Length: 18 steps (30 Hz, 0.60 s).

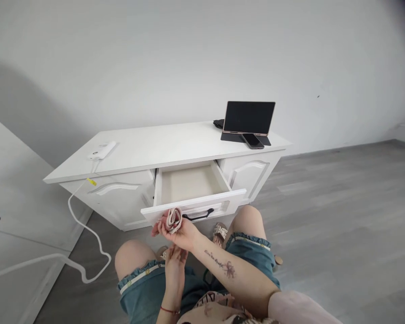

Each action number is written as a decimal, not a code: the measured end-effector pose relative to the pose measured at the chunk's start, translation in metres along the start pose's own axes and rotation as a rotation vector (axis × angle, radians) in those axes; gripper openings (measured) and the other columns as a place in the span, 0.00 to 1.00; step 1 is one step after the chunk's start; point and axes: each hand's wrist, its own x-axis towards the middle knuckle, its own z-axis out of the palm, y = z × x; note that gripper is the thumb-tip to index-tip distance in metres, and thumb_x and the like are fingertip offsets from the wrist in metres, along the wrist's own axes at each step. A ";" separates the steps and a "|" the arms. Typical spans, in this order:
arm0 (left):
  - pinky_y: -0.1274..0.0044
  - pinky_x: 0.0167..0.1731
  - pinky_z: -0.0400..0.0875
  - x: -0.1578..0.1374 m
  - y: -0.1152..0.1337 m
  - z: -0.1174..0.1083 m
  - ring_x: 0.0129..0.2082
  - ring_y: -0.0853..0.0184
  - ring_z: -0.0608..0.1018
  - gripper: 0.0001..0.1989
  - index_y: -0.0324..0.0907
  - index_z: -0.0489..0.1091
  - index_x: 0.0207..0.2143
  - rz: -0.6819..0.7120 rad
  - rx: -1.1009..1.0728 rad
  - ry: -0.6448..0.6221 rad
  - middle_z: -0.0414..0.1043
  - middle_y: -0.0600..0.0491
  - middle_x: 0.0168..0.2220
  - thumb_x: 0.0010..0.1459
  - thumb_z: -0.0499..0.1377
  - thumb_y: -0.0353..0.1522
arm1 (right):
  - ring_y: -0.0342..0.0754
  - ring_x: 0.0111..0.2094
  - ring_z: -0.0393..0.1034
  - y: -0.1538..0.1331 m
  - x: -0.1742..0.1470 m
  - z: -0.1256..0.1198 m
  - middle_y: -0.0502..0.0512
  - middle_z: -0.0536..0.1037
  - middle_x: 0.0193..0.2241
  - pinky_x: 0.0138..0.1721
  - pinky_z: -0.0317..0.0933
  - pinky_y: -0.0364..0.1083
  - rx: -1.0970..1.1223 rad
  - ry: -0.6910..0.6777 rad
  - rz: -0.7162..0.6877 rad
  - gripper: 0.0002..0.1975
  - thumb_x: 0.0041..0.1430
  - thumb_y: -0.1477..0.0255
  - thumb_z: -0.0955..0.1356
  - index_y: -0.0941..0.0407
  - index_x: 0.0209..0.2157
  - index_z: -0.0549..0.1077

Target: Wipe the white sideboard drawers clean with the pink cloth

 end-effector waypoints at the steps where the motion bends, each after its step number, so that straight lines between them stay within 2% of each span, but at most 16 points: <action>1: 0.72 0.38 0.74 0.000 0.000 0.010 0.37 0.63 0.79 0.09 0.46 0.72 0.28 -0.024 0.023 -0.049 0.76 0.54 0.32 0.42 0.67 0.29 | 0.43 0.36 0.71 -0.005 -0.008 0.003 0.57 0.74 0.33 0.33 0.70 0.40 0.057 -0.007 0.046 0.11 0.64 0.77 0.58 0.61 0.34 0.69; 2: 0.74 0.38 0.73 0.001 0.001 0.021 0.39 0.62 0.79 0.09 0.46 0.72 0.28 -0.041 0.043 -0.082 0.77 0.54 0.33 0.41 0.67 0.28 | 0.42 0.37 0.71 -0.010 -0.016 0.005 0.58 0.74 0.35 0.32 0.70 0.39 0.102 -0.011 0.078 0.11 0.65 0.77 0.58 0.62 0.36 0.70; 4: 0.75 0.38 0.73 0.003 0.003 0.044 0.43 0.61 0.79 0.12 0.47 0.74 0.31 -0.054 0.039 -0.136 0.78 0.54 0.37 0.42 0.66 0.25 | 0.41 0.37 0.70 -0.021 -0.033 0.004 0.58 0.74 0.37 0.31 0.69 0.37 0.107 -0.046 0.052 0.10 0.65 0.77 0.58 0.62 0.38 0.70; 7: 0.77 0.39 0.73 0.006 0.007 0.073 0.43 0.63 0.79 0.16 0.46 0.76 0.36 -0.075 -0.011 -0.246 0.79 0.53 0.41 0.43 0.67 0.24 | 0.38 0.39 0.70 -0.037 -0.060 -0.002 0.54 0.74 0.36 0.34 0.68 0.34 0.016 -0.105 -0.102 0.08 0.63 0.80 0.60 0.61 0.38 0.71; 10: 0.75 0.42 0.74 0.008 0.011 0.090 0.40 0.65 0.79 0.11 0.44 0.77 0.34 -0.131 -0.037 -0.316 0.79 0.51 0.40 0.45 0.67 0.25 | 0.37 0.39 0.69 -0.058 -0.090 -0.008 0.52 0.74 0.35 0.37 0.67 0.34 -0.210 -0.115 -0.309 0.09 0.61 0.81 0.61 0.61 0.38 0.72; 14: 0.71 0.46 0.74 0.011 0.014 0.099 0.36 0.66 0.80 0.05 0.42 0.74 0.27 -0.180 -0.062 -0.286 0.79 0.53 0.32 0.47 0.68 0.27 | 0.37 0.39 0.69 -0.093 -0.131 -0.017 0.51 0.73 0.36 0.37 0.66 0.36 -0.400 -0.074 -0.562 0.12 0.60 0.83 0.60 0.61 0.38 0.73; 18: 0.69 0.48 0.73 0.014 0.013 0.106 0.31 0.69 0.79 0.07 0.41 0.72 0.23 -0.152 -0.052 -0.219 0.78 0.54 0.27 0.49 0.67 0.27 | 0.38 0.38 0.70 -0.127 -0.169 -0.031 0.52 0.73 0.36 0.35 0.67 0.38 -0.400 -0.037 -0.734 0.15 0.59 0.85 0.59 0.62 0.41 0.73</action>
